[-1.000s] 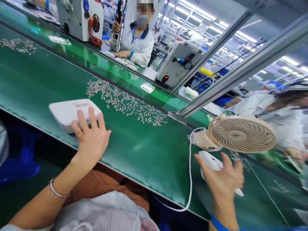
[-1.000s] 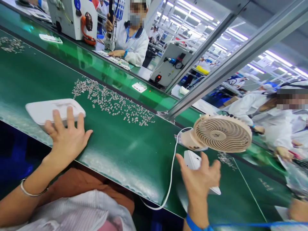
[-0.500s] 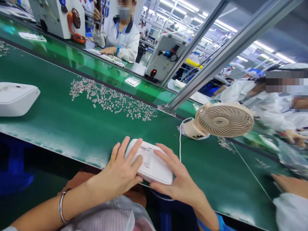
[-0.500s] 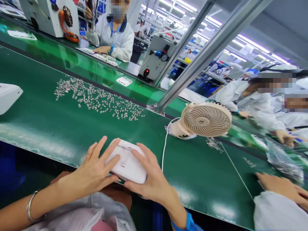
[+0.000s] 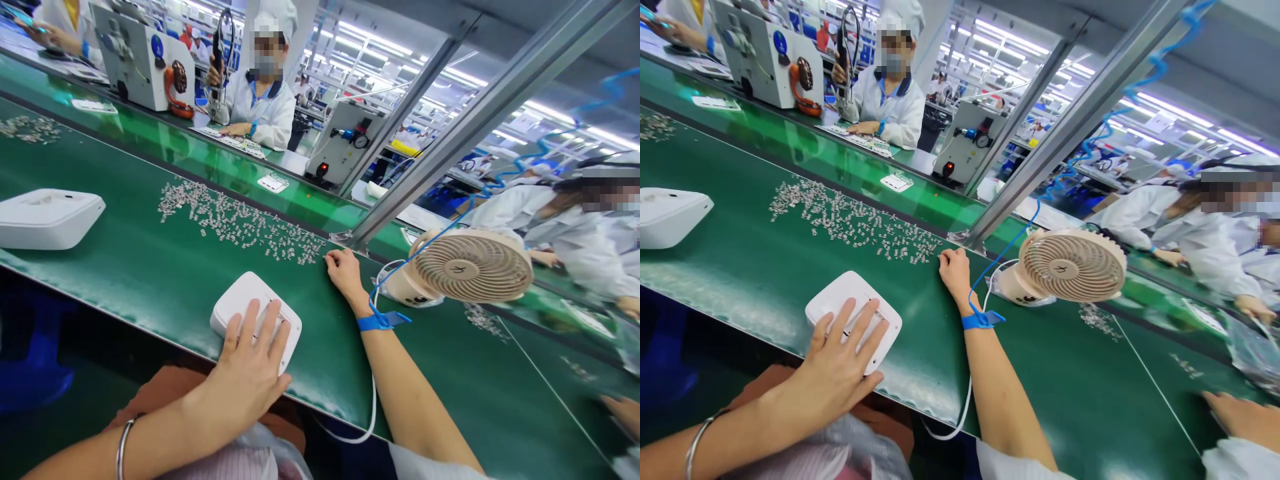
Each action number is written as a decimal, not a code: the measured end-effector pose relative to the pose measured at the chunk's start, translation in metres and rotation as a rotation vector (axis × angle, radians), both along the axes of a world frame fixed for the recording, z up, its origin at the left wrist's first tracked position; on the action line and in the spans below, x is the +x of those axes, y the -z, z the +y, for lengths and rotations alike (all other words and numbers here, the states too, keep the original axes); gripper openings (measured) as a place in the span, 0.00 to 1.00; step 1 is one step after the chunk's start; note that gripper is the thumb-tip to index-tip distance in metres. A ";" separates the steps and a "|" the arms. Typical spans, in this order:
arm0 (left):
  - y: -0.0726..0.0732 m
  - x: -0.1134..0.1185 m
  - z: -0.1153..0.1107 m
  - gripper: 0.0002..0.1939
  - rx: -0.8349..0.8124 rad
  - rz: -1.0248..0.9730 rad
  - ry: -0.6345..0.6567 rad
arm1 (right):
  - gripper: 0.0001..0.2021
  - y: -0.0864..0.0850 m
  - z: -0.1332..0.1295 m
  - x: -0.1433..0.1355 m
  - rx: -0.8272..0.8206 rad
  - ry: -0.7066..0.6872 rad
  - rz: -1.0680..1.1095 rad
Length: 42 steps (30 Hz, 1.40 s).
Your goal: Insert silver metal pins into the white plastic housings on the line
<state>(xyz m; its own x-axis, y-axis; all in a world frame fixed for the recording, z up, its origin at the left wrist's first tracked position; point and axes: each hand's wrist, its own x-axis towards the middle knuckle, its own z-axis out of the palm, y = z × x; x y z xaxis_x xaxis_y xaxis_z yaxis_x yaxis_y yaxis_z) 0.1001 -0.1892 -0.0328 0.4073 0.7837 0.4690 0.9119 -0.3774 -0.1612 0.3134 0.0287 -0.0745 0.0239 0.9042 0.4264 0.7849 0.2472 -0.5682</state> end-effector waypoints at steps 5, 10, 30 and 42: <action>-0.005 0.022 0.009 0.37 0.034 0.126 -0.087 | 0.10 0.002 -0.018 -0.008 0.115 0.003 -0.062; -0.010 0.029 0.015 0.39 0.042 0.166 -0.056 | 0.12 -0.005 -0.047 -0.028 0.206 -0.108 -0.066; -0.002 0.019 0.010 0.24 0.111 0.237 -0.051 | 0.07 -0.047 -0.131 -0.062 0.112 -0.559 0.129; -0.002 0.019 0.008 0.22 0.085 0.200 -0.004 | 0.09 -0.042 -0.133 -0.071 0.188 -0.420 -0.098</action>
